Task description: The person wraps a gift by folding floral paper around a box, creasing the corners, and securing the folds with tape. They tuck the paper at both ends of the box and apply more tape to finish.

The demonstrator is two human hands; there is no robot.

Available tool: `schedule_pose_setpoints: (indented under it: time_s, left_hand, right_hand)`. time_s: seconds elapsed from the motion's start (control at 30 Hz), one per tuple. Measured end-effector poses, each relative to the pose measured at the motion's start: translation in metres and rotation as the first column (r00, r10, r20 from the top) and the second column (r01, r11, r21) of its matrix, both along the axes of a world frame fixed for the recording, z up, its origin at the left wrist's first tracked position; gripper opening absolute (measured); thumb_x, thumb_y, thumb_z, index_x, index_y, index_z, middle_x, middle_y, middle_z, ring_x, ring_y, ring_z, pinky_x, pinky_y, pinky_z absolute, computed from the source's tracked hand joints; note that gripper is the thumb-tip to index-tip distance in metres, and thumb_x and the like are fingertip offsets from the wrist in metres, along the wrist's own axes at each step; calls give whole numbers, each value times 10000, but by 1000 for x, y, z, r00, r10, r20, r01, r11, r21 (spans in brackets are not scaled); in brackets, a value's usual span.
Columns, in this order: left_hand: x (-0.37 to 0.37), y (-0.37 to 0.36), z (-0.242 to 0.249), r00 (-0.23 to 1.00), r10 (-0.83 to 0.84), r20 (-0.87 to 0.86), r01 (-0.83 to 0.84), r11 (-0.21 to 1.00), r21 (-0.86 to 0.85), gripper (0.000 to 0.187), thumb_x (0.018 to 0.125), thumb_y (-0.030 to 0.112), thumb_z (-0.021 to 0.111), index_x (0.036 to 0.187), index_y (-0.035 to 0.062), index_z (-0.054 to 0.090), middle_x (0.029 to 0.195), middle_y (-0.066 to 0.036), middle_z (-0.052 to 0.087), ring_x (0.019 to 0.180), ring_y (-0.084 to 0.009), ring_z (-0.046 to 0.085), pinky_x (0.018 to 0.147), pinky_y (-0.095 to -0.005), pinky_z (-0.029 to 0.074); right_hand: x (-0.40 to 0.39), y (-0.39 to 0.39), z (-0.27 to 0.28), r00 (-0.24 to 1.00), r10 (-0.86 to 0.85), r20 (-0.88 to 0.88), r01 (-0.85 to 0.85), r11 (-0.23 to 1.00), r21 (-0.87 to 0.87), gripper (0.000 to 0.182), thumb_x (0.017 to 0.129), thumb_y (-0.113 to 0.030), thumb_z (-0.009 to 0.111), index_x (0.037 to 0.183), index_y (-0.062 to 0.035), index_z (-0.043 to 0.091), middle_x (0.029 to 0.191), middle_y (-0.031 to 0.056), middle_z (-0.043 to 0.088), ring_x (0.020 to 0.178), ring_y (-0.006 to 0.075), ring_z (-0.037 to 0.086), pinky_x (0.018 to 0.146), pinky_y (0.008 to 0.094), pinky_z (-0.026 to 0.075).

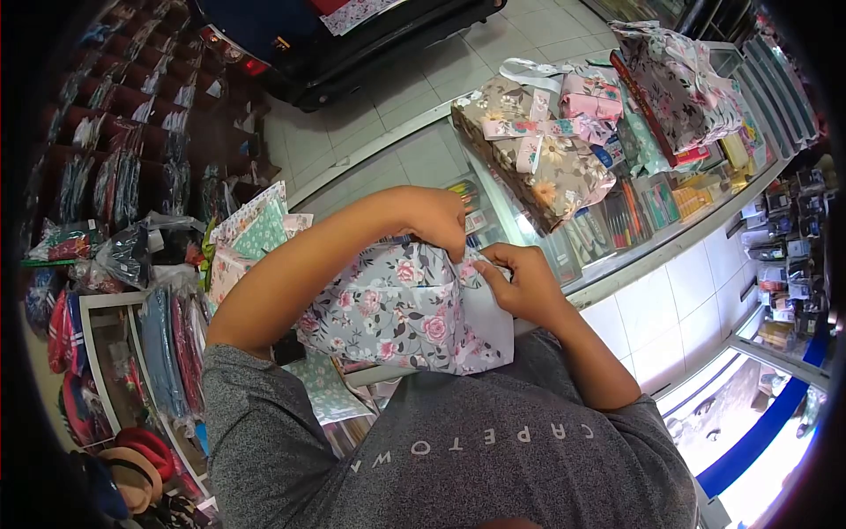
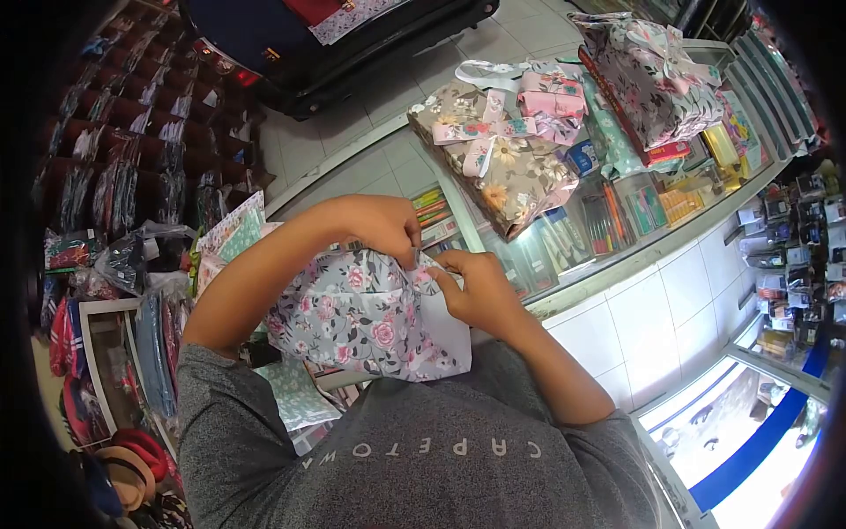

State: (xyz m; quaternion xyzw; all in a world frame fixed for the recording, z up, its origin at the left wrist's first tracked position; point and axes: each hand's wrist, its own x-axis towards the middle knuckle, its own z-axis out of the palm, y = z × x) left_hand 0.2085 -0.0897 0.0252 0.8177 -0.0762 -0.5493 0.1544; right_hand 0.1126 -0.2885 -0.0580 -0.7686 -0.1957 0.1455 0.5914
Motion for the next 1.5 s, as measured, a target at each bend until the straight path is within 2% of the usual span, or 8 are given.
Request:
schedule_pose_setpoints:
  time_s: [0.2,0.5,0.6,1.0,1.07,1.2,1.33,1.5]
  left_hand:
    - [4,-5,-20,985,-172,20,170,983,74,405,733,266,852,1049,13,830,881,-103,801,787,-197,726,723,-357,557]
    - [0,14,-35,985,-172,-21,143,871,-471,250,846,221,851,1035,58,842,865,-41,803,777,-98,704,711,-296,537]
    - [-2,9,-25,981,-176,77,191,943,-271,218,850,192,858,1017,53,845,842,-27,800,759,-88,701,702,-290,542]
    - [9,10,-18,976,-211,-46,182,920,-346,348,871,310,844,1054,14,832,887,-76,801,733,-121,695,681,-294,552]
    - [14,-5,-11,917,-366,-156,386,915,119,493,799,342,877,1055,-69,783,965,-134,787,844,-209,740,714,-370,619]
    - [4,-15,-4,950,-226,-213,258,957,135,546,782,327,867,1095,-101,740,1062,-173,765,926,-274,751,758,-446,664]
    - [-8,-2,-17,933,-351,-83,356,933,51,416,769,341,786,975,-20,760,835,-150,736,750,-278,700,709,-432,564]
    - [-64,-8,27,839,-257,479,276,961,32,524,769,358,875,1165,48,728,1264,-194,685,1164,-349,678,943,-499,547]
  right_hand:
    - [-3,-1,-3,999,30,-14,-30,999,-13,188,966,-148,751,1013,34,747,731,139,693,606,136,567,583,352,465]
    - [-4,-3,2,1000,-22,13,23,998,-61,157,937,-113,779,978,38,774,672,145,687,538,153,552,552,330,454]
    - [-3,-4,11,996,-22,-85,14,995,-96,130,936,-104,743,950,21,778,773,190,736,665,321,711,639,391,526]
    - [3,-9,6,982,18,-190,-50,985,-163,259,906,-220,808,957,32,778,758,174,725,661,291,687,657,388,527]
    - [2,-9,6,981,1,-195,-28,991,-134,247,900,-205,818,937,34,765,731,154,714,646,222,665,640,364,516]
    - [4,-9,13,956,75,-284,-132,974,-187,241,890,-186,824,938,38,750,739,130,714,657,152,645,630,332,511]
    - [-1,-3,2,941,76,-331,-89,996,-23,207,912,-154,807,938,33,724,750,48,688,647,70,586,585,272,469]
    - [-5,-1,-9,965,8,-262,-9,1000,-3,154,940,-105,773,929,31,703,746,-11,665,615,16,541,537,228,425]
